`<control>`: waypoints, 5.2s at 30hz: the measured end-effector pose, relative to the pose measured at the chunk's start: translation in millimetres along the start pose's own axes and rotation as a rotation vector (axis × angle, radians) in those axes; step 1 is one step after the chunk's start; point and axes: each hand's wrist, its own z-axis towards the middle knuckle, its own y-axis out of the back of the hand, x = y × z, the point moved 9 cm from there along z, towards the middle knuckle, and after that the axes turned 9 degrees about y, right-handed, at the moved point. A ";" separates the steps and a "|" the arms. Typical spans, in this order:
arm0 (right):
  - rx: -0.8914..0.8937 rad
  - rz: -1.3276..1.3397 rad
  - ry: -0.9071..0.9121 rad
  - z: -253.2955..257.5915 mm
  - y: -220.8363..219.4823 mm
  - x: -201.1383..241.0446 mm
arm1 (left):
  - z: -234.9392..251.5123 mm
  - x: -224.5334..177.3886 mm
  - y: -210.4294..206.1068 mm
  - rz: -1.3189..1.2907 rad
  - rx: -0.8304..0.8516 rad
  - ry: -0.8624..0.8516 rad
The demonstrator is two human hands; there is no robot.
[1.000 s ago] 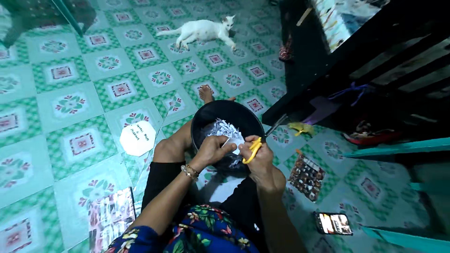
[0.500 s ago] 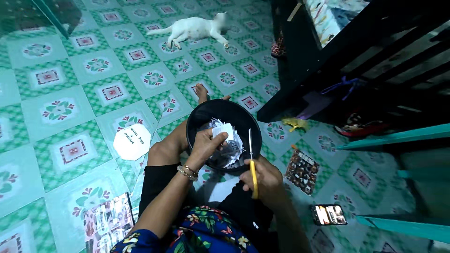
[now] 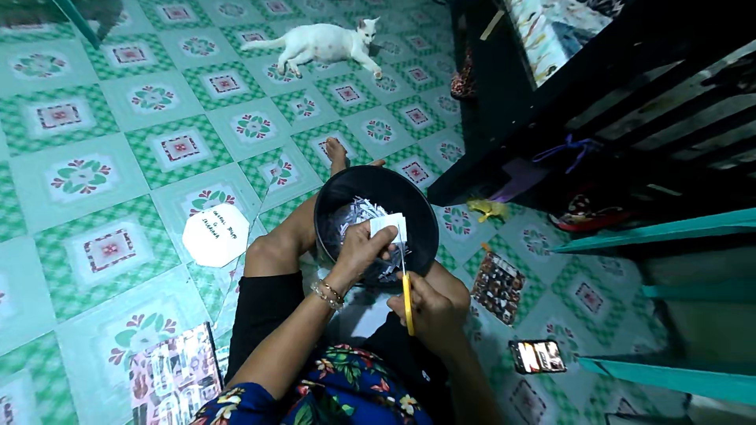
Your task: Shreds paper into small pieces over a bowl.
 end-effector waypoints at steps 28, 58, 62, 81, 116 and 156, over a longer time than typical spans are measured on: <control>-0.067 0.158 -0.020 3.2 -1.7 -8.3 | 3.9 -1.0 -1.9 0.115 0.091 0.005; 0.118 0.169 -0.193 -4.7 -2.1 -14.7 | 4.1 0.0 2.9 0.038 -0.025 0.174; 0.123 0.068 -0.149 -5.1 -3.5 -18.4 | 6.2 2.7 2.2 0.034 -0.010 0.164; -0.019 0.177 -0.094 0.6 -5.5 -13.4 | 6.6 6.3 -2.1 0.086 0.046 0.177; 0.022 0.353 -0.230 11.5 -2.6 -15.7 | 5.0 7.1 -3.0 0.141 0.063 0.190; 0.000 0.272 -0.192 6.1 -6.8 -12.5 | 1.2 2.4 -3.5 0.159 0.067 0.173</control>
